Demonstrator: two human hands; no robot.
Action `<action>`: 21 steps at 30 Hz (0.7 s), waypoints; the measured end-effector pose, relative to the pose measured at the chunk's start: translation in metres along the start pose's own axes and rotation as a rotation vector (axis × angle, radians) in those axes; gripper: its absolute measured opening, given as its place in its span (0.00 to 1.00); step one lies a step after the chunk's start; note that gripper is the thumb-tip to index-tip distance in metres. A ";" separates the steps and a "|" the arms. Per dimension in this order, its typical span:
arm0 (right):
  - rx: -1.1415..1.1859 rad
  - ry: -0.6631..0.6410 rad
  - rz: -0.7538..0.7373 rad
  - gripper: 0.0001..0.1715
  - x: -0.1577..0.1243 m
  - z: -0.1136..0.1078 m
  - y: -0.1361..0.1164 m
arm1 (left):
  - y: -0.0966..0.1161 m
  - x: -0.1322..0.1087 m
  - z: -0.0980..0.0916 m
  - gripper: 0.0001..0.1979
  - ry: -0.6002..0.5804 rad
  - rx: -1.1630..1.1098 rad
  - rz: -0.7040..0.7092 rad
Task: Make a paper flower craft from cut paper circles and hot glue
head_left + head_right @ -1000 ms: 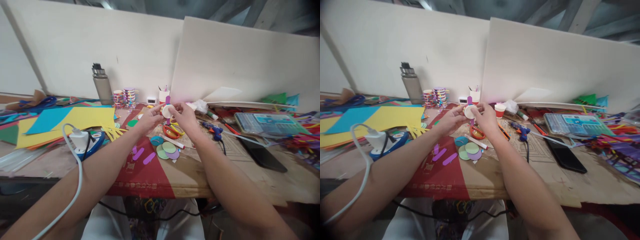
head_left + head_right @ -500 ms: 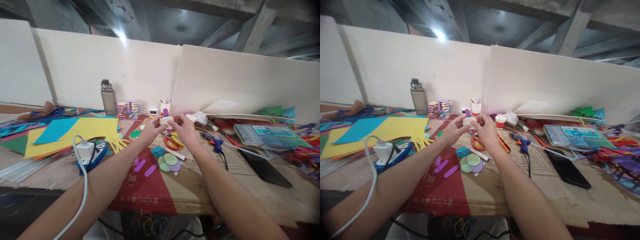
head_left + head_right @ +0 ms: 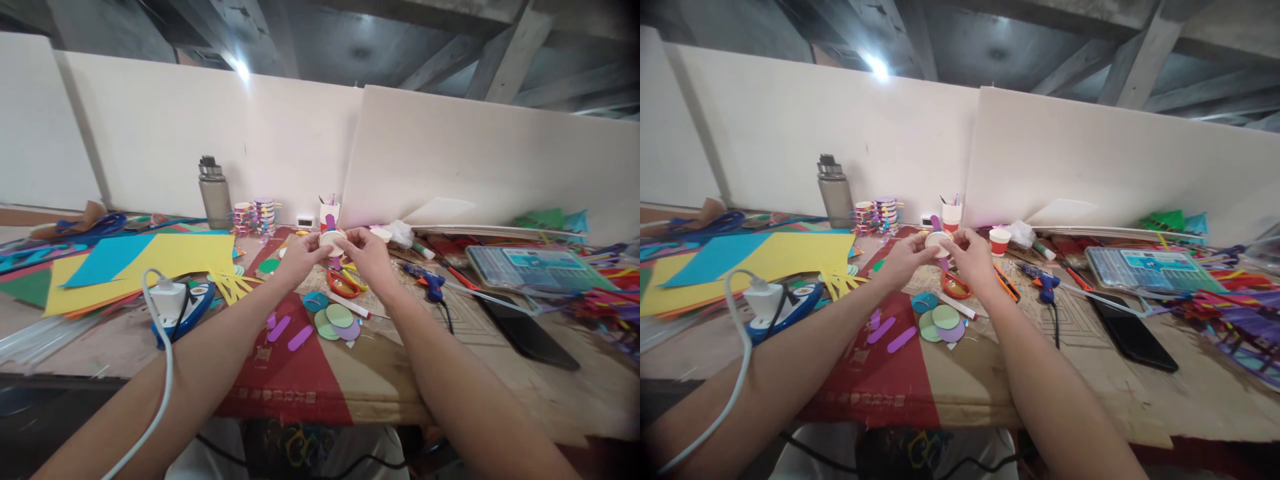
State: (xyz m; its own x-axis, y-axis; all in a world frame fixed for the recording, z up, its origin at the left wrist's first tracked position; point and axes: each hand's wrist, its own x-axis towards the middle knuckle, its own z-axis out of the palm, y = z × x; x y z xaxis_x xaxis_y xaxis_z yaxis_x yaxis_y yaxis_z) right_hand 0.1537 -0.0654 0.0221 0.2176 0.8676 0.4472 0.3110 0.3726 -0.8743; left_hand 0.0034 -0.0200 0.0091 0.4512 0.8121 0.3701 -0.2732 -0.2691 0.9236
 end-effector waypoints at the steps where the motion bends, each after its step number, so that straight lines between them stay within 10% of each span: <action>1: 0.055 -0.023 0.044 0.18 0.000 0.000 -0.001 | 0.000 0.001 0.000 0.18 0.006 -0.021 -0.017; 11: 0.131 -0.040 0.164 0.08 0.002 0.000 -0.003 | 0.003 0.001 0.000 0.19 0.014 -0.114 -0.180; 21: 0.314 -0.056 0.355 0.22 0.007 0.005 0.007 | 0.000 0.003 -0.004 0.13 0.122 -0.104 -0.276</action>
State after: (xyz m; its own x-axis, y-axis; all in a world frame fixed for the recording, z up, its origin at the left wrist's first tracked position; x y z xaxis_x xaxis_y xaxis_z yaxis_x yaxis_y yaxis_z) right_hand 0.1529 -0.0550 0.0178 0.2074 0.9724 0.1068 -0.0703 0.1237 -0.9898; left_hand 0.0008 -0.0157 0.0100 0.4164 0.9051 0.0862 -0.2426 0.0192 0.9699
